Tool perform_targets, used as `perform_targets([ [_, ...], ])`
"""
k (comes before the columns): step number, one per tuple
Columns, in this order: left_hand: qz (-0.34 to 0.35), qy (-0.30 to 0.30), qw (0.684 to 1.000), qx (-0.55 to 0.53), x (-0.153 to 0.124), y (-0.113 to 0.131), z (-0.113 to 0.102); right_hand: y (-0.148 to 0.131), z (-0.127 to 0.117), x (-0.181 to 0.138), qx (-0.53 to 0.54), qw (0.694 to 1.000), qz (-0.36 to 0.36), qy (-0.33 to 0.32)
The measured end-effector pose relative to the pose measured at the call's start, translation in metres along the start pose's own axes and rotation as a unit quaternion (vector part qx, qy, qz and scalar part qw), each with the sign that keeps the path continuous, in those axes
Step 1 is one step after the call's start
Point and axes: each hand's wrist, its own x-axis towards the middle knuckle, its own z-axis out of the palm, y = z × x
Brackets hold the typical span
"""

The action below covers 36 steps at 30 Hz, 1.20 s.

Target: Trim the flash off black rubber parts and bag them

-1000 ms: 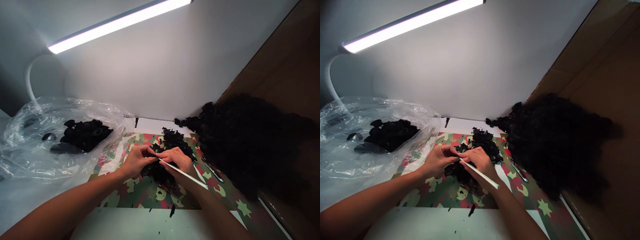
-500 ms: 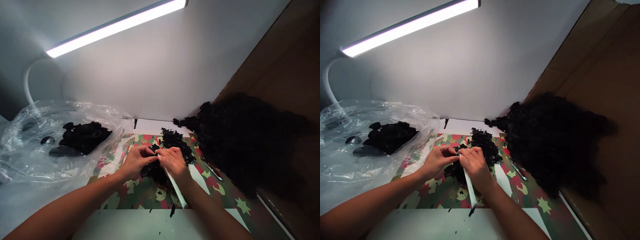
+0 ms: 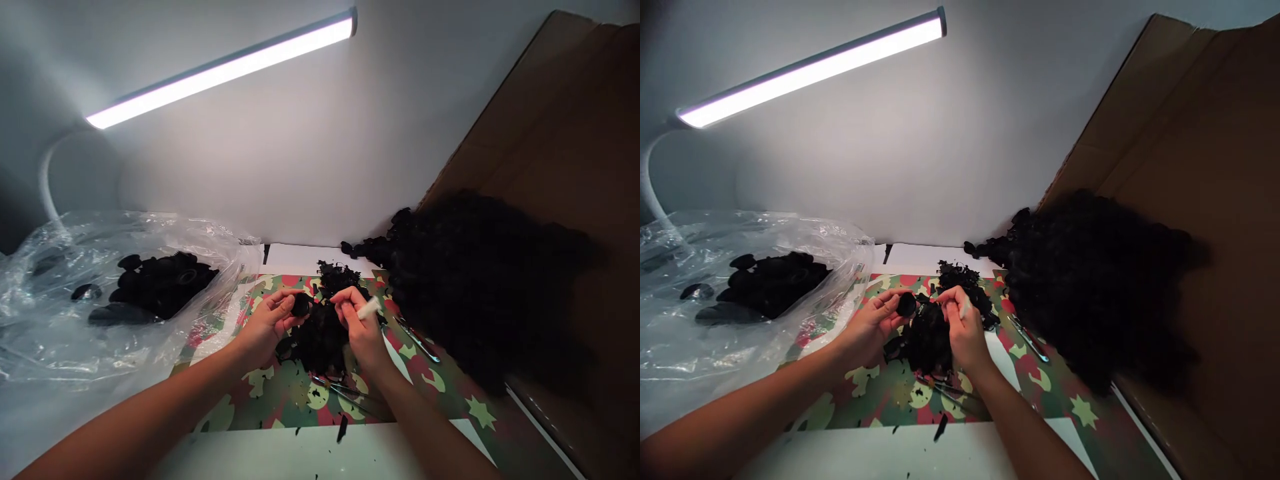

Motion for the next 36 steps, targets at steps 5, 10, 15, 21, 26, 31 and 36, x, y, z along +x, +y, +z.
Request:
perform_targets([
  [5,-0.022,0.005,0.999,-0.041,-0.003,0.004,0.005,-0.004,0.003,-0.004,-0.047,0.998,0.042,-0.002],
  [10,-0.057,-0.003,0.996,-0.063,-0.006,0.002,0.005,-0.014,0.004,-0.005,-0.099,0.995,-0.029,-0.014],
  [15,-0.071,-0.018,0.996,-0.043,-0.008,-0.005,0.005,-0.018,0.011,-0.01,-0.076,0.991,-0.077,-0.076],
  [21,-0.087,-0.071,0.994,-0.016,-0.01,-0.004,0.002,-0.02,0.01,-0.008,-0.046,0.994,-0.058,-0.082],
  [26,-0.099,-0.194,0.974,0.065,-0.009,0.003,-0.002,-0.026,0.008,-0.008,0.03,0.995,0.014,-0.095],
  [31,-0.033,-0.166,0.975,0.145,-0.008,0.0,-0.003,-0.023,0.006,-0.009,0.035,0.998,0.019,-0.051],
  [36,0.071,-0.105,0.978,0.167,-0.006,-0.003,-0.004,-0.024,0.005,-0.009,-0.049,0.996,-0.046,-0.058],
])
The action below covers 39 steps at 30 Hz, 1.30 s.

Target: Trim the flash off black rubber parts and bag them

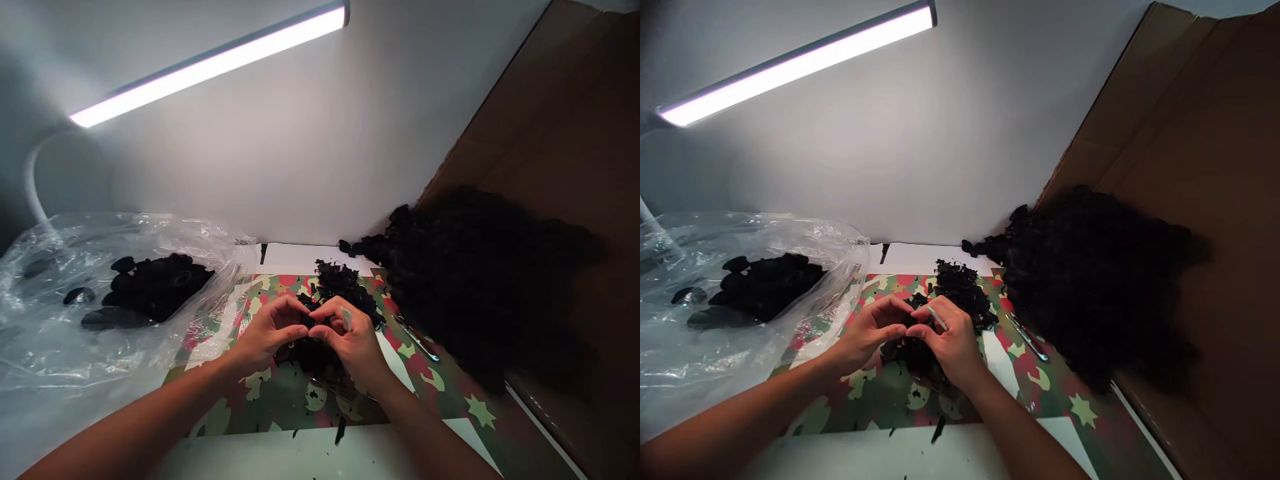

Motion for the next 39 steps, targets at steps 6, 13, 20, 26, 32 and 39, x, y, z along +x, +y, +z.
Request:
perform_targets([
  [6,-0.01,-0.06,0.998,-0.009,-0.002,0.0,0.003,0.003,0.003,0.0,0.005,0.999,-0.03,0.013],
  [13,0.048,0.021,0.993,0.108,-0.006,-0.001,0.005,0.0,0.005,-0.001,-0.037,0.999,-0.035,0.013],
  [20,0.062,0.053,0.973,0.216,-0.01,0.004,0.007,-0.006,0.005,-0.001,-0.091,0.986,-0.142,0.004],
  [26,0.085,0.077,0.968,0.222,-0.014,0.007,0.011,-0.007,0.005,-0.003,-0.126,0.982,-0.139,0.02],
  [32,0.07,0.07,0.98,0.175,-0.009,0.007,0.012,-0.006,0.014,-0.003,-0.151,0.983,-0.09,0.054],
  [39,0.069,0.014,0.988,0.136,-0.008,0.008,0.01,0.019,-0.007,0.015,-0.169,0.97,0.029,0.172],
])
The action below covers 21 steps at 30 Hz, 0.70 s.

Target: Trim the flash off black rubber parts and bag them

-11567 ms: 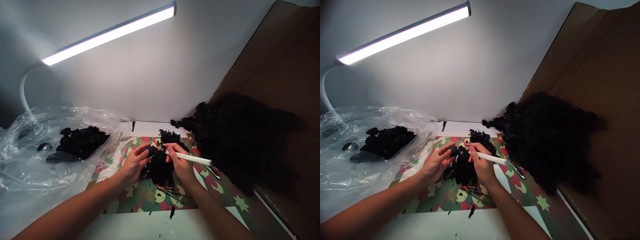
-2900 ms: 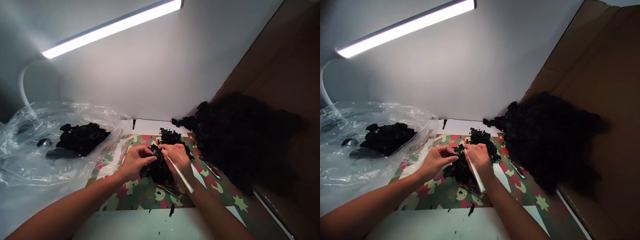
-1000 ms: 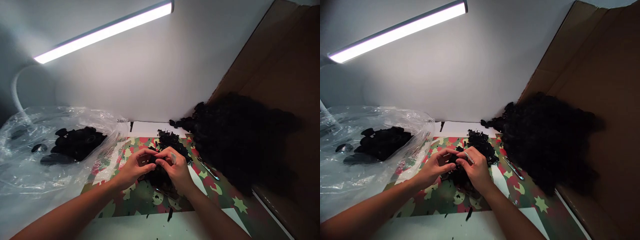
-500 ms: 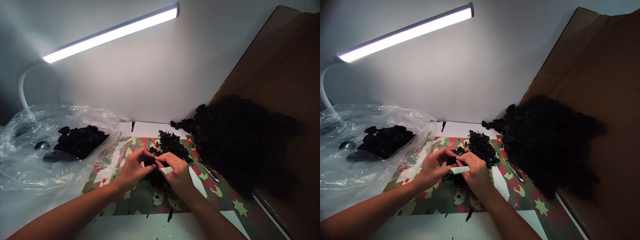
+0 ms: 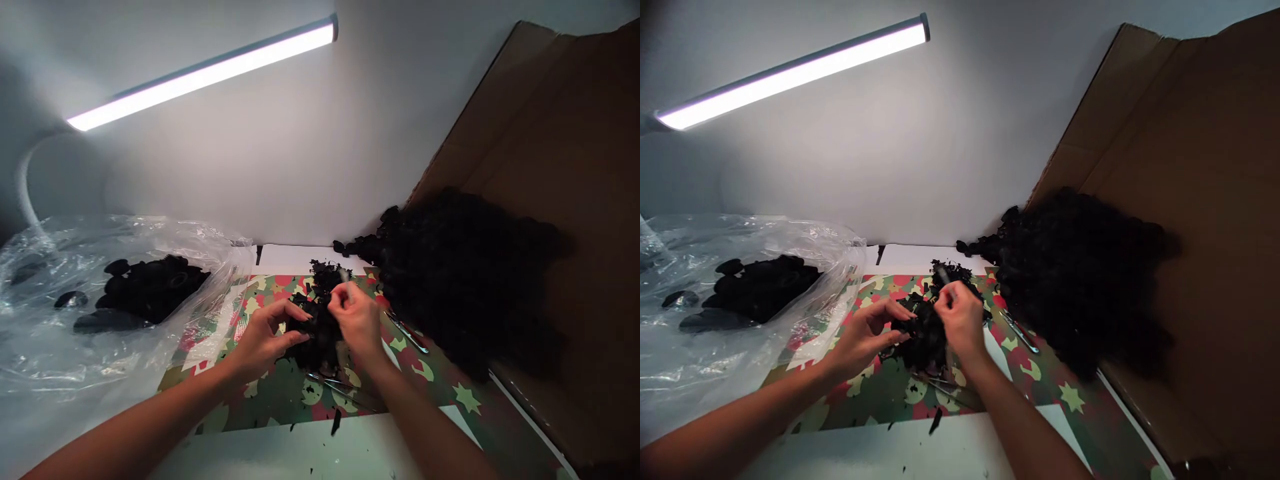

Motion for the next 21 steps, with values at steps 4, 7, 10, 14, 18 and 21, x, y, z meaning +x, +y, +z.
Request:
perform_targets([
  [4,-0.046,-0.043,0.992,-0.107,-0.003,0.002,0.0,0.011,-0.019,0.015,0.0,1.0,0.007,-0.018],
  [7,-0.083,-0.06,0.983,-0.15,0.0,-0.001,-0.002,0.002,-0.022,0.013,0.061,0.994,-0.033,-0.085],
  [10,-0.078,-0.066,0.986,-0.129,0.004,-0.007,-0.005,-0.009,-0.018,0.004,0.151,0.964,-0.102,-0.194],
  [14,-0.046,-0.001,0.998,-0.049,0.006,-0.009,-0.006,-0.015,-0.009,-0.004,0.143,0.952,-0.135,-0.236],
  [18,0.002,0.072,0.997,0.03,0.002,-0.006,0.0,-0.02,-0.001,-0.012,0.115,0.974,-0.067,-0.184],
  [21,0.078,0.078,0.986,0.124,-0.001,-0.007,0.004,-0.026,0.004,-0.018,0.138,0.976,0.004,-0.167],
])
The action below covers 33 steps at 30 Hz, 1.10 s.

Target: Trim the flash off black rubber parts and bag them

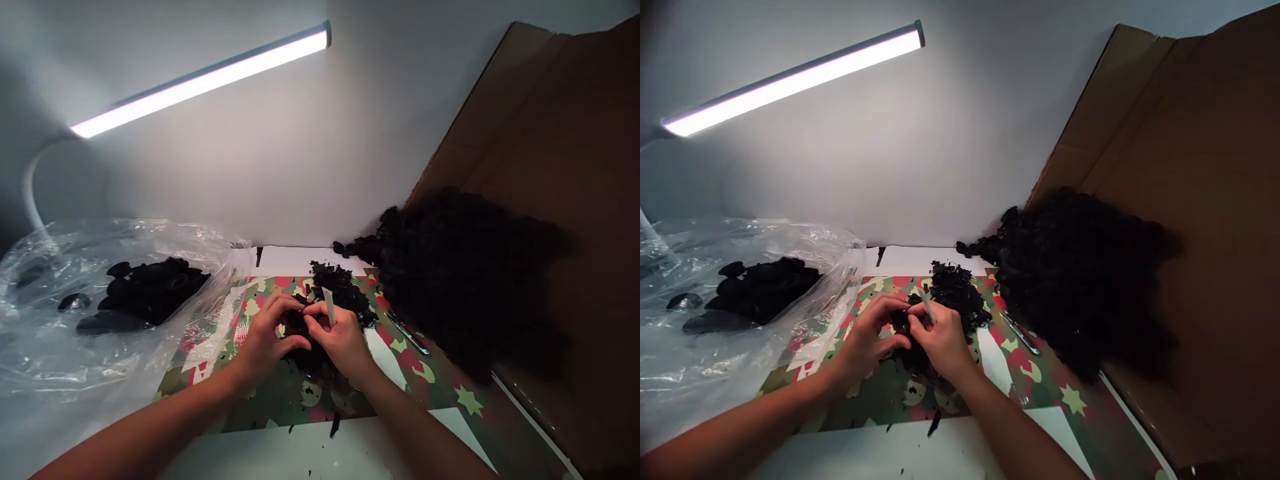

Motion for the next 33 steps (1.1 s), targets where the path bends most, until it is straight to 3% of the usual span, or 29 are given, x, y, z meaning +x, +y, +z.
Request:
perform_targets([
  [5,0.053,0.046,0.993,0.096,-0.003,-0.001,-0.003,-0.006,0.003,-0.004,0.09,0.994,0.05,-0.03],
  [9,0.067,0.043,0.995,0.055,0.001,0.002,-0.006,-0.007,0.002,-0.004,0.175,0.98,0.089,-0.024],
  [16,-0.062,0.035,0.986,-0.15,0.002,0.004,-0.001,-0.009,0.004,-0.003,0.366,0.904,0.221,-0.016],
  [19,-0.089,0.037,0.982,-0.162,0.001,0.004,0.0,-0.012,0.005,-0.004,0.4,0.881,0.252,-0.023],
  [21,-0.087,0.045,0.985,-0.139,0.0,0.004,0.0,-0.011,0.006,-0.004,0.397,0.883,0.25,-0.026],
  [25,-0.071,0.051,0.992,-0.086,-0.002,0.003,-0.002,-0.007,0.007,-0.006,0.352,0.912,0.211,-0.028],
  [27,-0.059,0.045,0.994,-0.078,-0.003,0.0,-0.002,-0.007,0.008,-0.006,0.352,0.912,0.207,-0.029],
  [30,-0.015,0.058,0.997,-0.056,-0.004,-0.003,-0.002,-0.009,0.008,-0.008,0.391,0.89,0.231,-0.034],
  [33,0.079,0.076,0.994,-0.004,-0.002,-0.003,-0.004,-0.01,0.01,-0.009,0.44,0.86,0.257,-0.041],
])
